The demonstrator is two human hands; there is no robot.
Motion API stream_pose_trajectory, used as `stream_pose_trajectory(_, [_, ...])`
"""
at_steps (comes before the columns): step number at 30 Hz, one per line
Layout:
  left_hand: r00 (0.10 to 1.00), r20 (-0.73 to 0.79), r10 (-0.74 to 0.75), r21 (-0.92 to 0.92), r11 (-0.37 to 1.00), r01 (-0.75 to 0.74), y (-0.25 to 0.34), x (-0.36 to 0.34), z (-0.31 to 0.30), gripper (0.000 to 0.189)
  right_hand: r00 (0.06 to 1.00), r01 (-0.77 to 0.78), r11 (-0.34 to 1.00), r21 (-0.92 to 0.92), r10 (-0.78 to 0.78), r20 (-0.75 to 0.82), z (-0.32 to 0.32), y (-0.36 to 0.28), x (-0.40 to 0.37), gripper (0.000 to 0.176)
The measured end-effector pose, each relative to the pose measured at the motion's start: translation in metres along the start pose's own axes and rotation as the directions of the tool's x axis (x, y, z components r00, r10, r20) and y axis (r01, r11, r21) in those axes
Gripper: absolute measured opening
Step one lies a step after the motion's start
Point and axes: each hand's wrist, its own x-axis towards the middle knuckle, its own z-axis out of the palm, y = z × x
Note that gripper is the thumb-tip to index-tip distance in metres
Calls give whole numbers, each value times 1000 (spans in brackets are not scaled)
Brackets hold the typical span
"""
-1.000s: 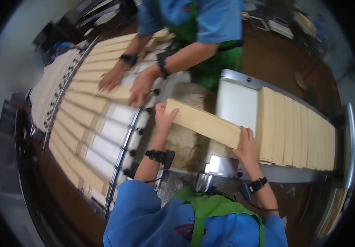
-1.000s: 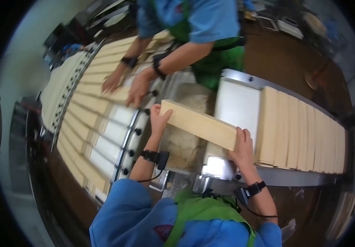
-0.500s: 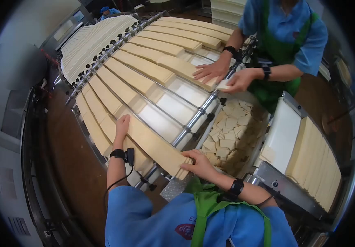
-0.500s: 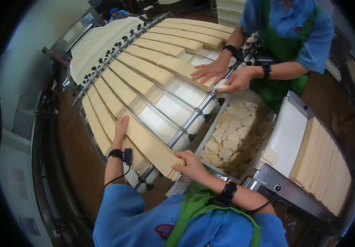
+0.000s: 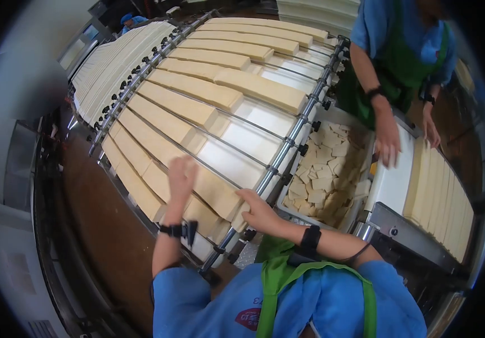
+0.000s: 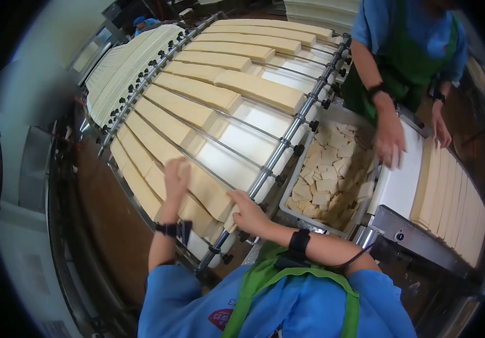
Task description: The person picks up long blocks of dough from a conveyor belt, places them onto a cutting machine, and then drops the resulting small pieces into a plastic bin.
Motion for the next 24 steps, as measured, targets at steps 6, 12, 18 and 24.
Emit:
stream_pose_trajectory(6, [900,323,293,87,938,-337,117,-64,8,20,995,-93,991,99,90,29,-39,14,-2,52])
stream_pose_trajectory(12, [931,260,255,161,939,-303,94,-73,24,21,911,-222,972,-81,177,-372,-136,18,-33,45])
stream_pose_trajectory(18, [893,427,142,209,945,-250,88,-75,26,22,740,-325,943,-74,205,-641,-233,29,-152,30])
stream_pose_trajectory(24, [877,465,117,20,990,-142,144,-37,52,24,119,-680,730,-67,20,-993,-305,53,-292,41])
